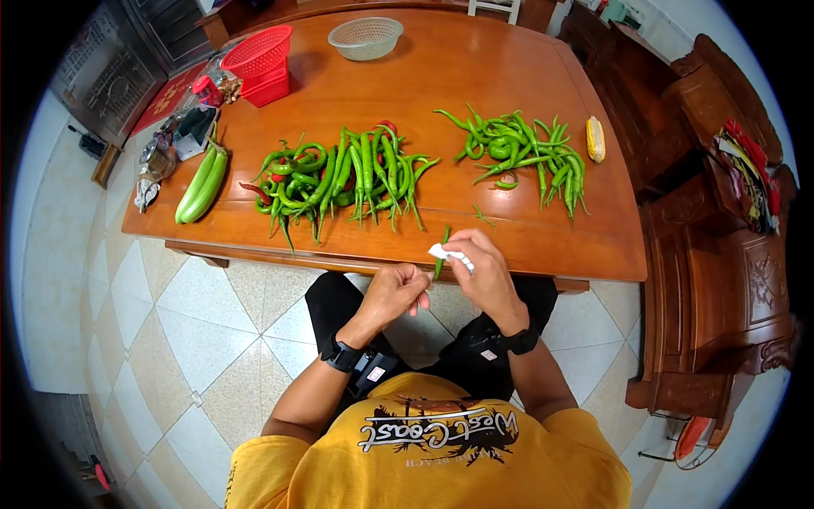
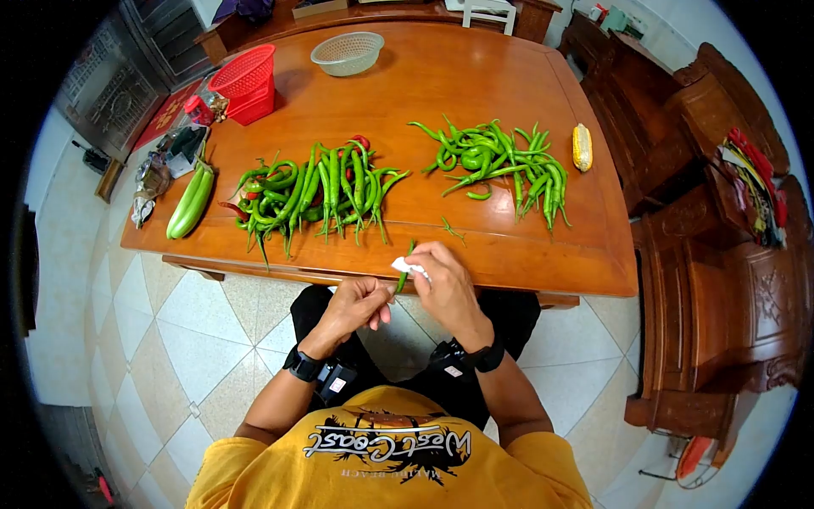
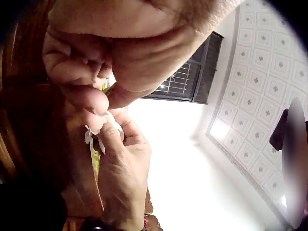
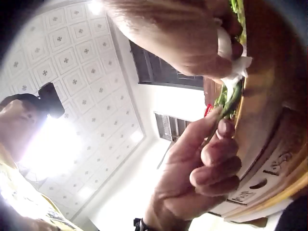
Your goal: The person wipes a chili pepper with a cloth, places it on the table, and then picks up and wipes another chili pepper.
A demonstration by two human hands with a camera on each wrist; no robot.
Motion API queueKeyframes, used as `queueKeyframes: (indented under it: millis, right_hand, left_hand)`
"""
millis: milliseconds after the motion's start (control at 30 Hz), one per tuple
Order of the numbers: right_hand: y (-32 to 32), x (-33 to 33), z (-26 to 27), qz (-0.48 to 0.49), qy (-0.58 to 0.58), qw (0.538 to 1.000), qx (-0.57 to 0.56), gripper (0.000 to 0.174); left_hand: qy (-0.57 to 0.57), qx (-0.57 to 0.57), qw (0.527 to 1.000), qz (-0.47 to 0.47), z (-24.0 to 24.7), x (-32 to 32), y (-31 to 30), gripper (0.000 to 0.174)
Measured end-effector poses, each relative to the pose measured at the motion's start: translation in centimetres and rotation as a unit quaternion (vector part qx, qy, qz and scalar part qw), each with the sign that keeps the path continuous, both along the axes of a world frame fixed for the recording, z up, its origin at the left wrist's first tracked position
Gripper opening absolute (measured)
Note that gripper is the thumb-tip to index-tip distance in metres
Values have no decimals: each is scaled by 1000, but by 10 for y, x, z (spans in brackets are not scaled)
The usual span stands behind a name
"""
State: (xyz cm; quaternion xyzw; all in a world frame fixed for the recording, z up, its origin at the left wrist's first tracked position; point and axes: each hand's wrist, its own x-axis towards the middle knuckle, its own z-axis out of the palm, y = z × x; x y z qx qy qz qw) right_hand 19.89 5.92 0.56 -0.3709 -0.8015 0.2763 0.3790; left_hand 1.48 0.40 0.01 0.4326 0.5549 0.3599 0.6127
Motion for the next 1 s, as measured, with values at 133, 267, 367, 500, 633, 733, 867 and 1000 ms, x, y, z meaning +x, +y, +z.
queueKeyframes:
  millis: [133,267,367,500,633,733,867,1000]
  right_hand:
    - [4,4,3,-32,-6,999,10,21]
    - [-9,0,5,22,14,999,-22,20]
    - [-13,-2,8,69,9,997,-38,20]
    - [2,-1,5,15,0,1000,6,18]
    - [15,3,2,-49,-14,998,34,18]
    - [8,2,6,-9,-7,1000,-2,19]
    - [2,2,7,28,9,999,-29,18]
    - [10,11,7,-25,4,1000,-7,18]
  left_hand:
    - [-2,-17,1000,0,6,-1,-2,28]
    - [-7,-20,1000,-2,5,-1,-2,29]
    - [-9,-14,1000,0,2,0,-2,29]
    - [-11,-1,1000,-25,-3,-3,-2,29]
    - [-2,-2,999,-44,-3,-5,-4,28]
    - [-4,-1,999,-40,-2,-6,-4,29]
    - [4,14,999,-35,-1,-9,-2,28]
    - [2,56,998,-12,5,-27,6,27]
